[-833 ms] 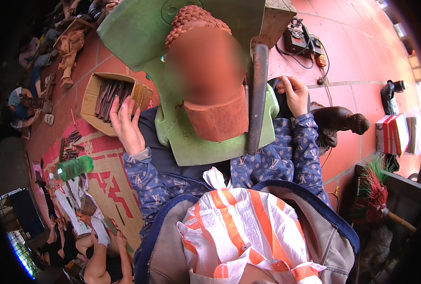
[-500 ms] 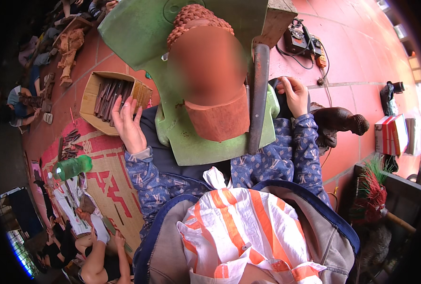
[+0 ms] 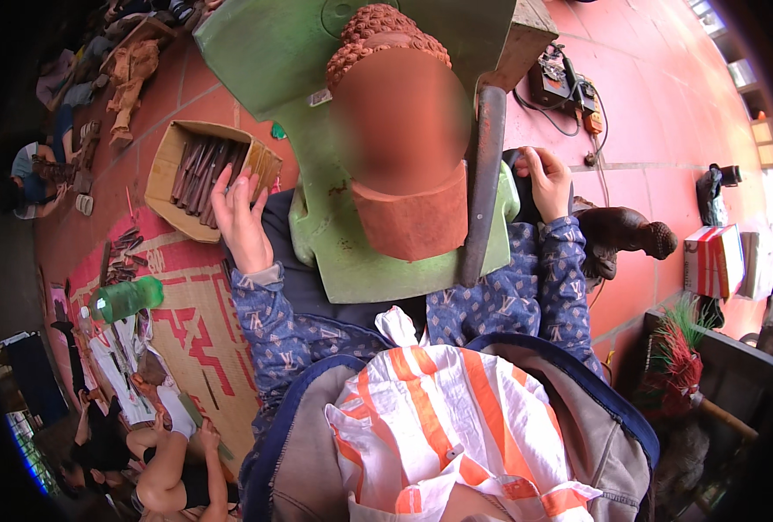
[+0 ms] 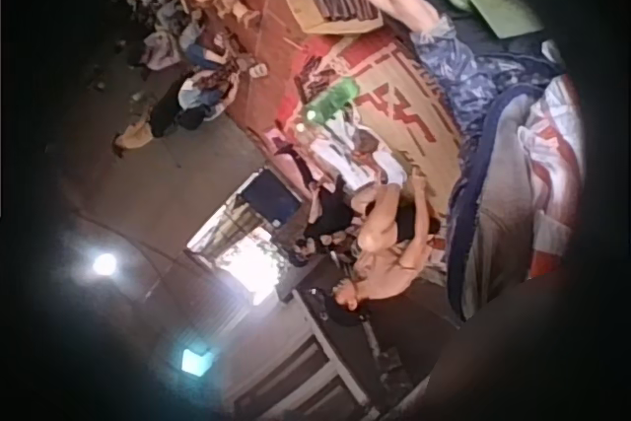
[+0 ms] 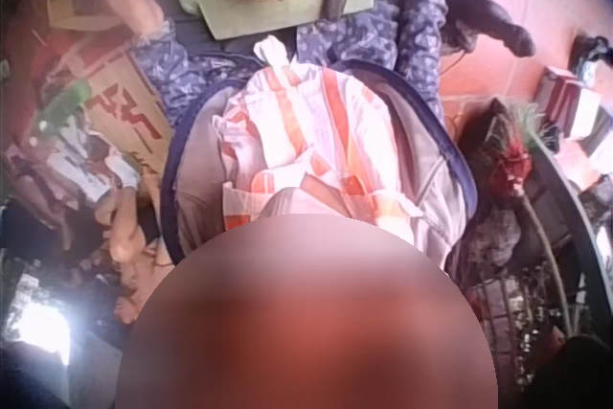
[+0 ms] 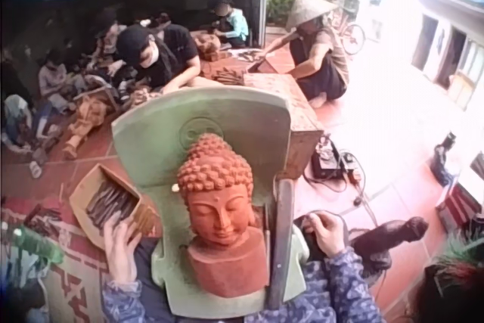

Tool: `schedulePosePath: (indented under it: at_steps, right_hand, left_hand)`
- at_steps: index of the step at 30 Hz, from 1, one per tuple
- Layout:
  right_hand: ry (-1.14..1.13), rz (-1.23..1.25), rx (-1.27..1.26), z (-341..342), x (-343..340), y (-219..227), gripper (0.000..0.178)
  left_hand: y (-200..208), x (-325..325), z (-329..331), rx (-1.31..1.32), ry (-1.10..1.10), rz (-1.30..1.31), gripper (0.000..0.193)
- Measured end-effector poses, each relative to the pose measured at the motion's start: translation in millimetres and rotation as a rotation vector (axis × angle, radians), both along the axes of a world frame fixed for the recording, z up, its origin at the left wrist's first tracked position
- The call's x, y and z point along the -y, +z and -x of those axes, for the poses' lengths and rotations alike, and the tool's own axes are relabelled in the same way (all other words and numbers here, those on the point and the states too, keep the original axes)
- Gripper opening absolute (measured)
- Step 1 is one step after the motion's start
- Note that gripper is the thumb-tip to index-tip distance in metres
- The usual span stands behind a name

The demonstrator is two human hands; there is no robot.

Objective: The person carves a wooden Buddha head using a chisel and mallet. They hold the head steady with one hand while striking the chisel with the other to refine facial features.

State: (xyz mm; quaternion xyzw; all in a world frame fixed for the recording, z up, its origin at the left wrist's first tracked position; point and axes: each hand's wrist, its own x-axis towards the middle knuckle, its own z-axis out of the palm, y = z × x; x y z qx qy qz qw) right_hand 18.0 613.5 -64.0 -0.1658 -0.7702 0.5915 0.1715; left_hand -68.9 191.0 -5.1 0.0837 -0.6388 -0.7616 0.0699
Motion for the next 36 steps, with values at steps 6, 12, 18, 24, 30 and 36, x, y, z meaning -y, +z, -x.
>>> schedulePosePath:
  at_steps: [6, 12, 18, 24, 30, 36]
  right_hand:
    - [-0.301, -0.619, -0.146, -9, -7, 15, 0.025]
    - [-0.16, -0.687, 0.31, -38, -43, -14, 0.042]
    - [-0.114, -0.717, 0.358, -27, -55, -14, 0.044]
    - [-0.122, -0.636, 0.388, -32, -87, -26, 0.04]
    - [-0.146, -0.358, 0.311, -38, -128, -59, 0.038]
    - [-0.174, -0.331, 0.238, -36, -131, -72, 0.035]
  left_hand:
    - [-2, 33, 25, -0.007, 0.068, 0.081, 0.044]
    - [-20, 110, 44, 0.071, 0.329, 0.238, 0.043]
    - [-95, 228, 21, 0.129, 0.381, 0.516, 0.035]
    - [-110, 248, 26, 0.112, 0.378, 0.754, 0.032]
    - [-103, 239, 84, 0.055, 0.221, 1.289, 0.025]
    - [-120, 226, 125, 0.438, -0.249, 1.382, 0.027]
